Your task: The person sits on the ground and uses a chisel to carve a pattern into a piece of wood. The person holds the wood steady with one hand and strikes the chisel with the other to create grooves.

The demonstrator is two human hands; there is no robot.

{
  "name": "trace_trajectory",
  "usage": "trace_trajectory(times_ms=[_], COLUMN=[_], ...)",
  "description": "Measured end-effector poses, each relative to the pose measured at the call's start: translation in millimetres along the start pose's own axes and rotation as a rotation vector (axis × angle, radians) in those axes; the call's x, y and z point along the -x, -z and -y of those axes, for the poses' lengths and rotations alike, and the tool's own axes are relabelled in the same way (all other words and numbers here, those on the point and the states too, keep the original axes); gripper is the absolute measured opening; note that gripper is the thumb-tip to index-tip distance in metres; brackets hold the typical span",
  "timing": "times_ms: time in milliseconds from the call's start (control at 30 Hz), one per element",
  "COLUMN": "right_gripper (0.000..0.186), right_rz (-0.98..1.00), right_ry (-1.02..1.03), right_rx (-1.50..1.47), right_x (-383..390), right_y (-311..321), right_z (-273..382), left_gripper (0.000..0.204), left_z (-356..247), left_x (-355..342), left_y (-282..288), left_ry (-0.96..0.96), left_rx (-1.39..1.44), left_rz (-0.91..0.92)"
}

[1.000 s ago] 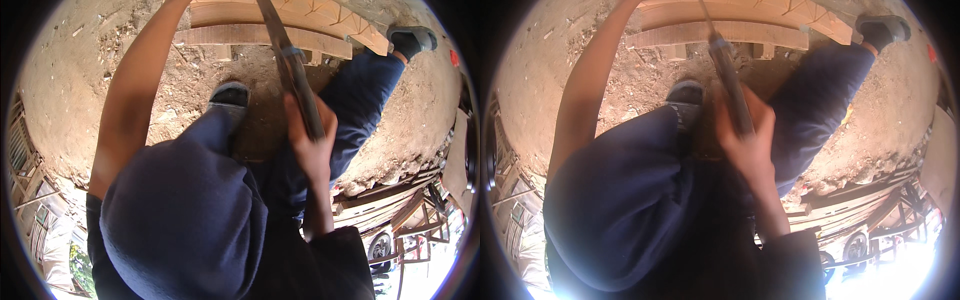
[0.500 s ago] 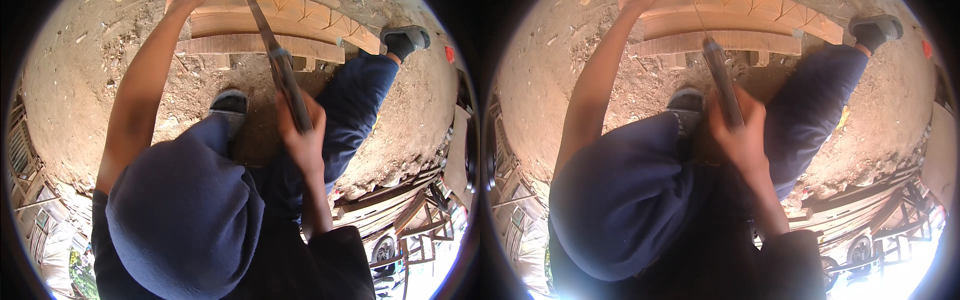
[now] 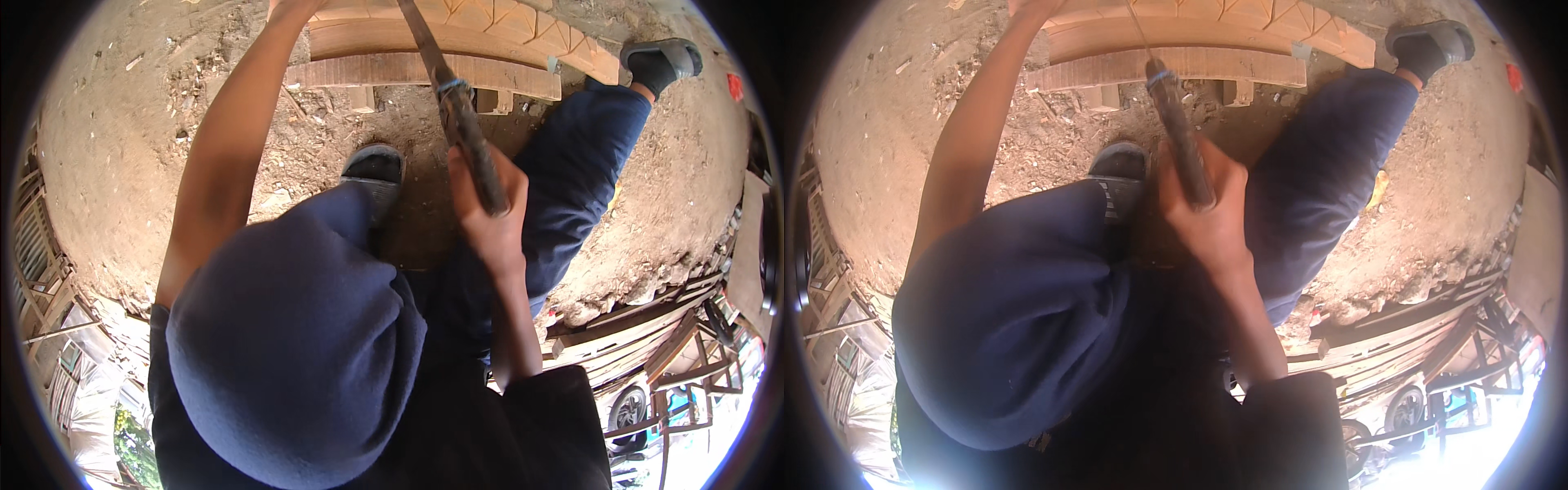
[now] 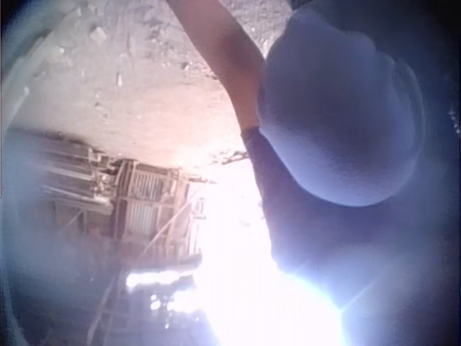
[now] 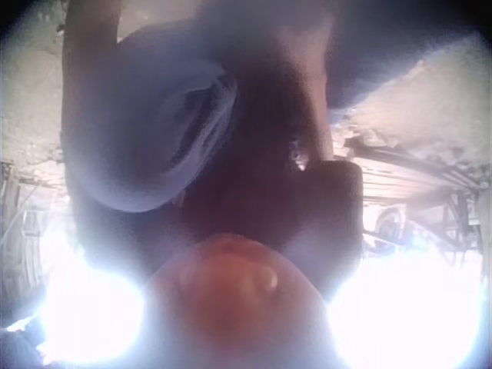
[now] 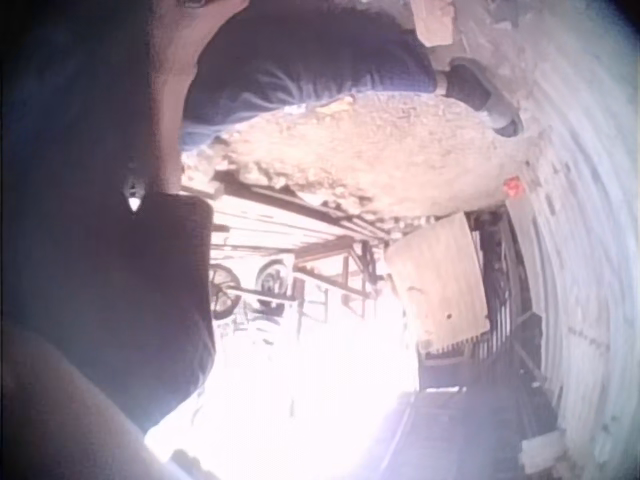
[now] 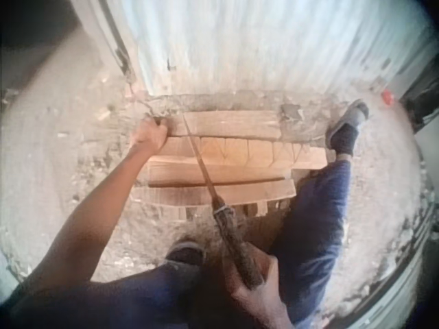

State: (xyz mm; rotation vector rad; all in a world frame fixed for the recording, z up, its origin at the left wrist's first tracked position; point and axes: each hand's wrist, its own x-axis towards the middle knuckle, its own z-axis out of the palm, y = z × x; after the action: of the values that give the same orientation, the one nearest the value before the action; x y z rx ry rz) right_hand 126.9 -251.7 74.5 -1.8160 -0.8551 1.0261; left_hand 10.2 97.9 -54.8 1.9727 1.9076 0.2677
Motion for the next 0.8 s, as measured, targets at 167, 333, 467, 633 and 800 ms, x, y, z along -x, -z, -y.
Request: trace_trajectory(times_ms=[167, 333, 467, 633, 800], right_gripper=[0.014, 0.014, 0.014, 0.016, 0.019], right_rz=[-0.048, 0.026, 0.035, -0.005, -0.042], right_ry=[0.005, -0.067, 0.029, 0.003, -0.064], right_rx=[0.012, 0.037, -0.028, 0.054, 0.034], right_x=[35.7, 43.5, 1.8, 43.7, 47.1], right_y=[18.1, 29.6, 14.1, 36.7, 25.4], right_z=[-6.8, -4.2, -7.1, -19.1, -21.3], left_gripper=[0.067, 0.066, 0.068, 0.070, 0.066], left_z=[-2.6, 11.6, 4.7, 5.7, 17.1], left_x=[4.4, -10.3, -8.7, -6.5, -17.5], left_y=[1.3, -8.7, -9.2, -5.0, -27.1], left_ry=[-0.016, -0.019, -0.036, -0.053, -0.082], left_rx=[-0.035, 0.049, -0.011, 0.019, 0.054], left_rz=[0.009, -0.010, -0.001, -0.002, -0.173])
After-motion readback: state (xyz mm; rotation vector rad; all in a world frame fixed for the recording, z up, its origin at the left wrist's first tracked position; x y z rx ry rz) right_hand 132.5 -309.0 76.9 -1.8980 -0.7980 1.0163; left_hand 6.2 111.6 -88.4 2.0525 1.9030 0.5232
